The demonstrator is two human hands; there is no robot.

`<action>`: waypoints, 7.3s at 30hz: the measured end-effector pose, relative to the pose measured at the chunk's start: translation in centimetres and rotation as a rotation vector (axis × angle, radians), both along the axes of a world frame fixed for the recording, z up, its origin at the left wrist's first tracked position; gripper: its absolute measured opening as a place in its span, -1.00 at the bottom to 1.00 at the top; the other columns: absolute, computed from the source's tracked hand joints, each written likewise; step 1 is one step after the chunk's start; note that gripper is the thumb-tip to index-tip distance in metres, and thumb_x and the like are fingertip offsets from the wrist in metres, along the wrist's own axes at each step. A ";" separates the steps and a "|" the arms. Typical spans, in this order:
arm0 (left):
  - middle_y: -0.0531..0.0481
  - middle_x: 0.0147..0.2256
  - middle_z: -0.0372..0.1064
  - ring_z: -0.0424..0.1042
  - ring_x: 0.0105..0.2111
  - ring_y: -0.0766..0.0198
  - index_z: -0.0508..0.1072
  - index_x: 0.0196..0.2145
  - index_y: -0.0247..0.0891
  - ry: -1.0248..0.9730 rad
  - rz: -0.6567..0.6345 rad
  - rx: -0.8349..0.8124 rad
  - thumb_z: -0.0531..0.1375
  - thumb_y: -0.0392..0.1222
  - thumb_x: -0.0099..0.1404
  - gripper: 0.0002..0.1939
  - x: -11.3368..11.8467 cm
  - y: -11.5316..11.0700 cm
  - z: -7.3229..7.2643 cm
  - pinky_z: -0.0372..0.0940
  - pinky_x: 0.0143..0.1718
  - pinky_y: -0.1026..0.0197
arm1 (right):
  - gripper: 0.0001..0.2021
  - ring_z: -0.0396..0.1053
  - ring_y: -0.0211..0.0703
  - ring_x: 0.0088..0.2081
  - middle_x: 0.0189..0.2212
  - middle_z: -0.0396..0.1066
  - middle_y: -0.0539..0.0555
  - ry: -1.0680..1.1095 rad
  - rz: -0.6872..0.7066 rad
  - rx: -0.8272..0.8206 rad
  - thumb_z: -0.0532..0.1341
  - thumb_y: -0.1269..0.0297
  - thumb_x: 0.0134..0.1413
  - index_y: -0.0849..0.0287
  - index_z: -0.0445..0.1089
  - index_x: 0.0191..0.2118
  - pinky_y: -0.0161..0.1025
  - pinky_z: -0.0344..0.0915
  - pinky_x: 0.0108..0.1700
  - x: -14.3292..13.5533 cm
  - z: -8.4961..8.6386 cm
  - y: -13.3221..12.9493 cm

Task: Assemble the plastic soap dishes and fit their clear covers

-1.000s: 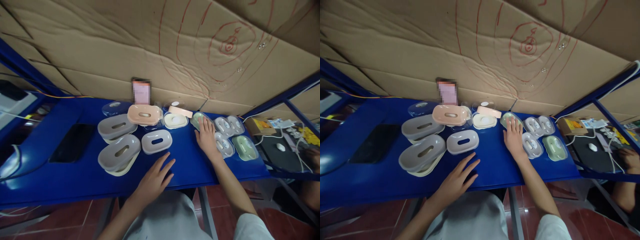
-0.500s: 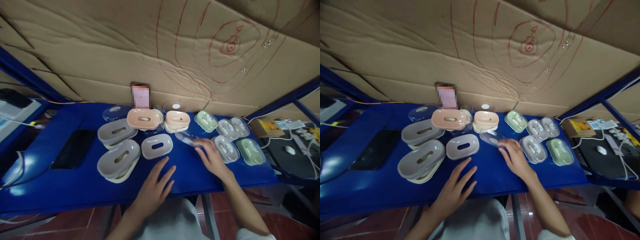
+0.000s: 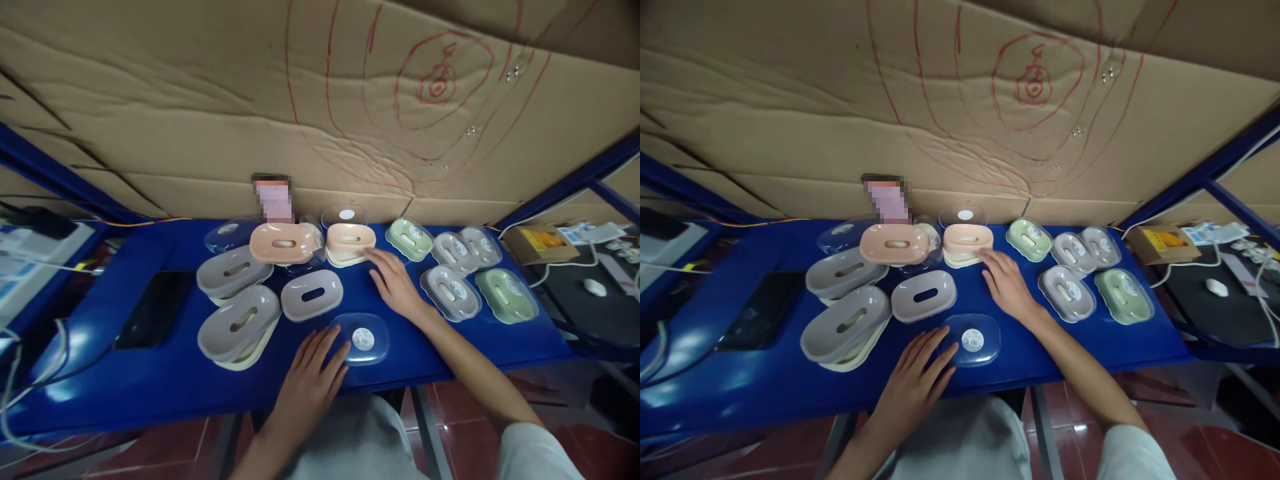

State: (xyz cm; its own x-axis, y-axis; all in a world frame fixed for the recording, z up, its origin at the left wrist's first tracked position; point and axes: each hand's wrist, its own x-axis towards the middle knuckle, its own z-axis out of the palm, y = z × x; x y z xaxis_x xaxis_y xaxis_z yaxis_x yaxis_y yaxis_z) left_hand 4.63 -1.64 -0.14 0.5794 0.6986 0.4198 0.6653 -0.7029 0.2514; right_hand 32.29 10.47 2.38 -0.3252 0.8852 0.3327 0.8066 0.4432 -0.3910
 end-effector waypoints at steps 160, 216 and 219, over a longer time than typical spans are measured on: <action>-0.15 0.27 0.36 0.40 0.28 -0.07 0.54 0.14 -0.01 -0.391 0.332 -0.034 0.16 -0.17 0.53 -0.70 -2.5 0.7 -0.6 0.40 0.26 -0.24 | -0.16 0.38 0.52 0.09 0.20 0.28 0.49 0.199 -0.611 0.207 0.18 -0.43 0.23 0.21 0.30 0.32 0.42 0.42 0.07 -1.6 -6.8 -12.2; -0.19 0.20 0.40 0.45 0.18 -0.07 0.52 -0.01 -0.10 -0.239 0.143 -0.074 0.20 -0.09 0.51 -0.82 -3.9 0.9 -2.5 0.43 0.16 -0.13 | -0.39 0.05 0.17 0.51 0.52 0.05 0.24 -0.022 -0.321 0.011 0.13 0.13 0.52 -0.05 0.02 0.56 0.20 0.19 0.44 -4.0 -3.5 -14.9; -0.19 0.22 0.40 0.47 0.19 -0.06 0.53 0.04 -0.10 -0.256 0.126 -0.039 0.17 -0.06 0.52 -0.77 -4.4 1.0 -3.6 0.45 0.15 -0.14 | -0.43 0.10 0.08 0.50 0.51 0.09 0.18 0.002 -0.206 -0.080 0.09 0.18 0.54 -0.07 0.06 0.54 0.14 0.19 0.46 -4.1 -2.8 -15.0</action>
State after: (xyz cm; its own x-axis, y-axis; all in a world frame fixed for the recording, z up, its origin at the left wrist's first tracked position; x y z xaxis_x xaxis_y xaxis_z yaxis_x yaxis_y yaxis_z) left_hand 0.25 -0.60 -3.73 0.3656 0.7766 0.5131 0.6579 -0.6055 0.4478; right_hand 28.20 -4.49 -0.41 -0.1344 0.9564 0.2592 0.8762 0.2369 -0.4198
